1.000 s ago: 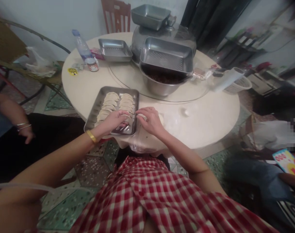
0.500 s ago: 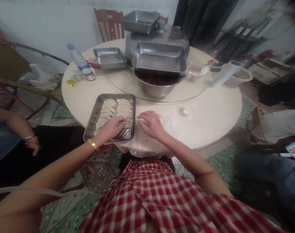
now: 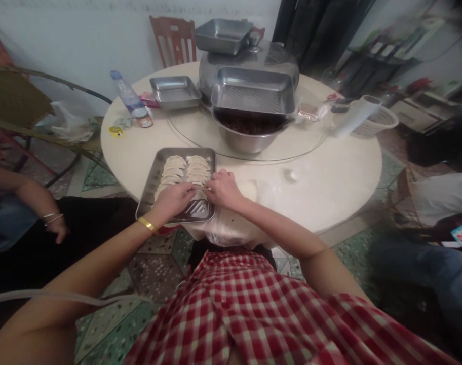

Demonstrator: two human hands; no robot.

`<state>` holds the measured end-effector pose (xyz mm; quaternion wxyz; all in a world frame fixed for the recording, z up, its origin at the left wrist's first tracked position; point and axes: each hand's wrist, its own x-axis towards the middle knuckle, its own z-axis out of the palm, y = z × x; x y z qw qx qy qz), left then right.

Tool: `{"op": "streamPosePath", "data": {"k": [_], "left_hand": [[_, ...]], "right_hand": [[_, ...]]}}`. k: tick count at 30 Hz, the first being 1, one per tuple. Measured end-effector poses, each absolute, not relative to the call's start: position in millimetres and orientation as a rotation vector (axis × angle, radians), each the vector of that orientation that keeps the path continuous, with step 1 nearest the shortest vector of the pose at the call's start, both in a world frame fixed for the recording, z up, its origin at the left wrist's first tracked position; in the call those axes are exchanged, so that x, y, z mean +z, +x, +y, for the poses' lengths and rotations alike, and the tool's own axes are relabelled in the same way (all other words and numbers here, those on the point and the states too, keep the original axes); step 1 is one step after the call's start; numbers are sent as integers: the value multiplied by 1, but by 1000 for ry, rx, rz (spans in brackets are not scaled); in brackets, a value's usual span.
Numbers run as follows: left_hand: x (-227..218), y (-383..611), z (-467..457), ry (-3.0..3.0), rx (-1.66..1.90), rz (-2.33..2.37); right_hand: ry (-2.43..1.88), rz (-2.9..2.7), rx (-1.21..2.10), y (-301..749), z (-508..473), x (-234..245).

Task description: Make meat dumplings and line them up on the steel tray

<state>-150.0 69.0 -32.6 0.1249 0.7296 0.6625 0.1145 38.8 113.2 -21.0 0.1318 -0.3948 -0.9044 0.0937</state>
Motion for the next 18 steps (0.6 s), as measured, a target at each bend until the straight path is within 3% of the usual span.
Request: {"op": "streamPosePath", "data": {"k": [18], "left_hand": [[-33, -156, 73, 2365, 184, 1974]], "right_hand": [[-1170, -2795, 129, 17, 118, -23]]}}
